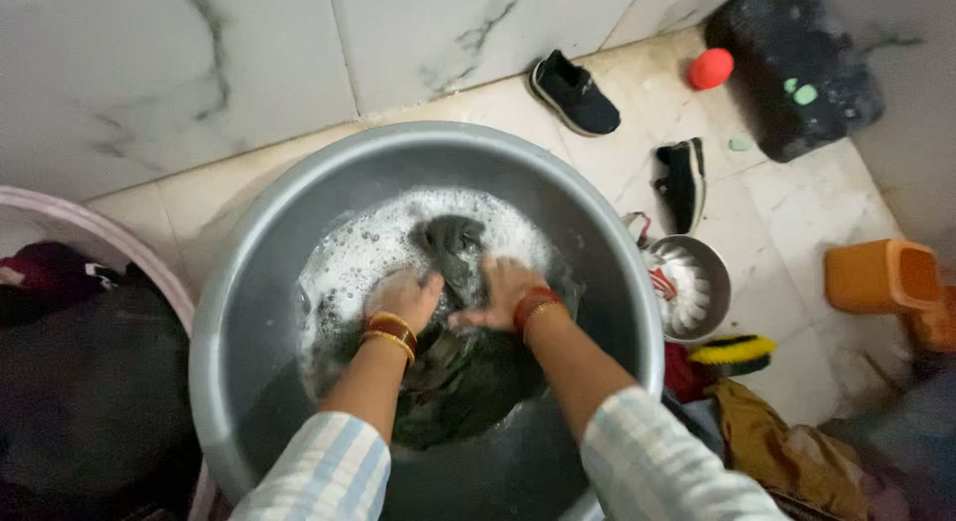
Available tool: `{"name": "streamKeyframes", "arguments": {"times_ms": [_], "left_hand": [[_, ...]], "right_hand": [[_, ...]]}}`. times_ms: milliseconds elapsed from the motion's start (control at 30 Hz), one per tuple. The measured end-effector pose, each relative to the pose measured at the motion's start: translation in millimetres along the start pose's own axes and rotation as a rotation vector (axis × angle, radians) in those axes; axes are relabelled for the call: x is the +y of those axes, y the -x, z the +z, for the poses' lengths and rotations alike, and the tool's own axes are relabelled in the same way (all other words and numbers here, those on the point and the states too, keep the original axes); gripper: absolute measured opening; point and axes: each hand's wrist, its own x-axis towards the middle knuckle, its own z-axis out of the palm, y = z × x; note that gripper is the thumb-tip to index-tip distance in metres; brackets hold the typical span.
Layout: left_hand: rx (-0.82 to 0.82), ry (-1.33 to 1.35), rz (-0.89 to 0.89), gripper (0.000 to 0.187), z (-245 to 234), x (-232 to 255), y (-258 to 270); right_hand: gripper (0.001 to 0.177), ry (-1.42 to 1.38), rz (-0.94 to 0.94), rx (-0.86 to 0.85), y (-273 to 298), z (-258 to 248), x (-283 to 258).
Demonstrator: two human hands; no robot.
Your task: The person hand-washes several garments in a metal basin filled with soapy water. They scrub and rinse a dark garment, a green jacket, and a red shirt, using a yellow brush on the jacket. The person wrings out each item and places it into a pink plastic basin.
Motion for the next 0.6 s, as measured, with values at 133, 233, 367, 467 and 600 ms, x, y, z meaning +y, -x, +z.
{"name": "streamKeyframes", "arguments": {"times_ms": [133, 233, 367, 467, 600], "left_hand": [[-0.113, 0.216, 0.015, 0.068, -35.5, 21.5, 48.4], [-0.076, 0.223, 0.003, 0.054, -34.5, 34.5, 78.3], [-0.085, 0.754, 0.044, 0.035, -45.0, 61.8, 97.8], [0.1, 0.914, 0.185, 0.038, -82.4, 90.5, 105.2], [0.305, 1.41, 0.405, 0.013, -185.3, 112.5, 121.1]], "right_hand": [[0.125, -0.522, -0.28, 0.342, 63.0, 62.9, 9.1], [0.067, -0.949, -0.163, 0.484, 81.4, 99.1, 9.2], [0.027, -1.241, -0.221, 0.65, 85.0, 83.7, 10.9], [0.012, -1.224, -0.305, 1.131, 112.0, 36.4, 37.5], [0.019, -1.411, -0.363, 1.344, 202.9, -39.1, 88.6]]}}
